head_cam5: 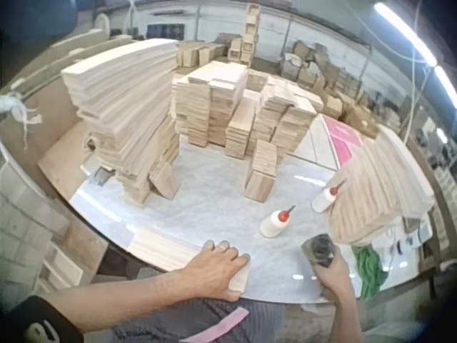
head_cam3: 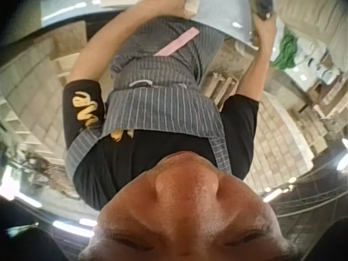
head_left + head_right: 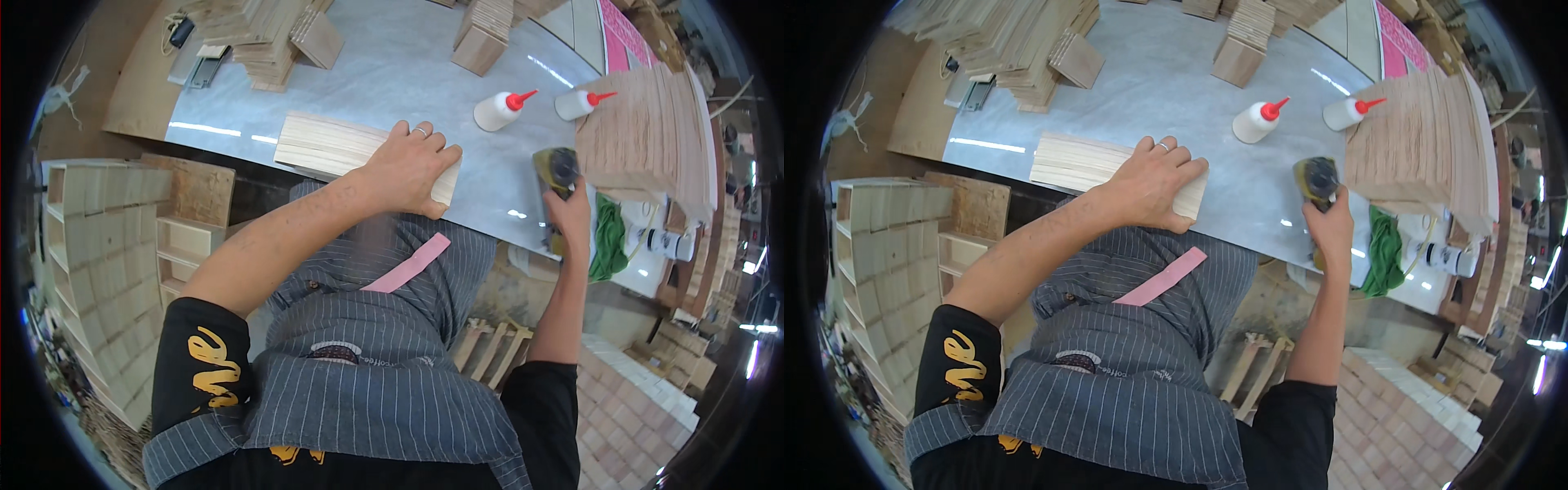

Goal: Assembling small wooden boxes using wood glue and a pneumatic nail gun.

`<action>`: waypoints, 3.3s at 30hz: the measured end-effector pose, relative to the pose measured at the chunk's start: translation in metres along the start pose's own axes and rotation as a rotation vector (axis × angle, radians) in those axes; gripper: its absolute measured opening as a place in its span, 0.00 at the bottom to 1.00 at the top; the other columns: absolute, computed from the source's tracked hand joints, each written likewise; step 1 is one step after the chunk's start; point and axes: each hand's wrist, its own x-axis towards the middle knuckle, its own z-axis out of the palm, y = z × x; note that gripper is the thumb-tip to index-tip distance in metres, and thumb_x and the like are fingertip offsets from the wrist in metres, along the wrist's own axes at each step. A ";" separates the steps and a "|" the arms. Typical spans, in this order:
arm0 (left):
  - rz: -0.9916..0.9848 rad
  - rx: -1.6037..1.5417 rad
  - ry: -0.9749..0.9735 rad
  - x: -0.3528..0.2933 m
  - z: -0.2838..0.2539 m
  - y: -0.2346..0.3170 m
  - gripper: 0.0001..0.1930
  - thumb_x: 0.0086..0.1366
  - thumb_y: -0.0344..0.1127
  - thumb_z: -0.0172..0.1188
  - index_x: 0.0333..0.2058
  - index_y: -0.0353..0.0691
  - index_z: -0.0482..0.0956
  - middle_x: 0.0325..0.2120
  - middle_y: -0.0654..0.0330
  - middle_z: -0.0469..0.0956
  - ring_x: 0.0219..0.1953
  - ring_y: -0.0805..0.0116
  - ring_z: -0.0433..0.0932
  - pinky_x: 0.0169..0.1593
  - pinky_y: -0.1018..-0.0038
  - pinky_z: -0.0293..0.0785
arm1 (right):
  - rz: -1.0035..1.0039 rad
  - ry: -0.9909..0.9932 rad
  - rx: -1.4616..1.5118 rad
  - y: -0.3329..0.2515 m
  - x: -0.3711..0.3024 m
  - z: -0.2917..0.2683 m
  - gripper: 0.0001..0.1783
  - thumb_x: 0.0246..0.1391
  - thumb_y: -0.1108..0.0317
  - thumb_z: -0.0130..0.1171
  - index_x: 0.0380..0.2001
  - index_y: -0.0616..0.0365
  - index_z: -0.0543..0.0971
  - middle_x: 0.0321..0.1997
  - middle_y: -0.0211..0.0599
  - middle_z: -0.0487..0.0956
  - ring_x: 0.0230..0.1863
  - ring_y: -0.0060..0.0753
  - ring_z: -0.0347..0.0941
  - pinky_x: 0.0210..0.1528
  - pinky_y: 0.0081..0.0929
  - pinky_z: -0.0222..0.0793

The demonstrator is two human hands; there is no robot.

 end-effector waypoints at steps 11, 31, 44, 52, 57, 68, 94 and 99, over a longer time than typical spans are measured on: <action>0.028 -0.019 0.045 -0.001 0.006 -0.003 0.36 0.42 0.53 0.72 0.51 0.43 0.78 0.39 0.58 0.78 0.48 0.58 0.74 0.48 0.62 0.65 | -0.472 -0.197 0.001 -0.115 -0.081 -0.060 0.22 0.46 0.67 0.76 0.44 0.66 0.84 0.38 0.37 0.88 0.35 0.24 0.82 0.40 0.26 0.77; 0.025 -0.003 0.064 -0.002 0.007 -0.002 0.37 0.41 0.52 0.72 0.51 0.42 0.78 0.40 0.57 0.78 0.47 0.58 0.75 0.48 0.62 0.66 | -0.391 -0.265 -0.098 -0.133 -0.075 -0.054 0.23 0.46 0.65 0.76 0.45 0.66 0.84 0.39 0.42 0.88 0.39 0.27 0.84 0.44 0.30 0.78; 0.026 -0.012 0.083 -0.004 0.005 -0.002 0.37 0.41 0.52 0.72 0.52 0.41 0.78 0.39 0.57 0.78 0.47 0.58 0.74 0.47 0.63 0.66 | -0.346 -0.291 -0.143 -0.139 -0.077 -0.055 0.23 0.46 0.65 0.76 0.45 0.65 0.84 0.38 0.41 0.87 0.37 0.27 0.84 0.43 0.30 0.78; 0.029 -0.019 0.082 -0.003 0.009 -0.002 0.37 0.41 0.52 0.72 0.52 0.42 0.79 0.39 0.57 0.78 0.47 0.58 0.74 0.47 0.63 0.66 | -0.447 -0.267 -0.068 -0.130 -0.069 -0.052 0.23 0.46 0.66 0.75 0.45 0.64 0.83 0.39 0.41 0.87 0.37 0.26 0.83 0.43 0.29 0.77; 0.028 -0.007 0.063 -0.002 0.006 -0.002 0.38 0.41 0.53 0.73 0.52 0.42 0.78 0.39 0.57 0.78 0.48 0.58 0.74 0.48 0.63 0.66 | -0.338 -0.295 -0.111 -0.127 -0.075 -0.055 0.21 0.46 0.66 0.76 0.44 0.64 0.84 0.37 0.40 0.88 0.36 0.29 0.84 0.42 0.28 0.77; 0.050 -0.007 0.055 -0.001 0.007 -0.005 0.40 0.40 0.54 0.77 0.52 0.44 0.77 0.40 0.58 0.78 0.49 0.58 0.74 0.49 0.62 0.67 | -0.477 -0.335 -0.086 -0.114 -0.101 -0.056 0.19 0.39 0.65 0.78 0.33 0.66 0.85 0.28 0.48 0.85 0.33 0.43 0.86 0.36 0.34 0.78; -0.241 -0.117 0.311 -0.093 -0.066 -0.083 0.62 0.39 0.53 0.82 0.73 0.50 0.57 0.65 0.44 0.65 0.64 0.45 0.66 0.67 0.54 0.62 | -0.357 -0.277 -0.041 -0.127 -0.117 -0.079 0.21 0.45 0.68 0.78 0.42 0.66 0.85 0.39 0.42 0.88 0.39 0.29 0.84 0.45 0.28 0.77; -0.493 -0.517 0.218 -0.161 -0.052 -0.135 0.64 0.41 0.43 0.83 0.75 0.52 0.50 0.70 0.47 0.57 0.63 0.47 0.67 0.61 0.55 0.73 | -0.304 -0.302 -0.091 -0.139 -0.120 -0.079 0.23 0.43 0.67 0.79 0.42 0.67 0.84 0.39 0.42 0.88 0.39 0.30 0.84 0.45 0.29 0.77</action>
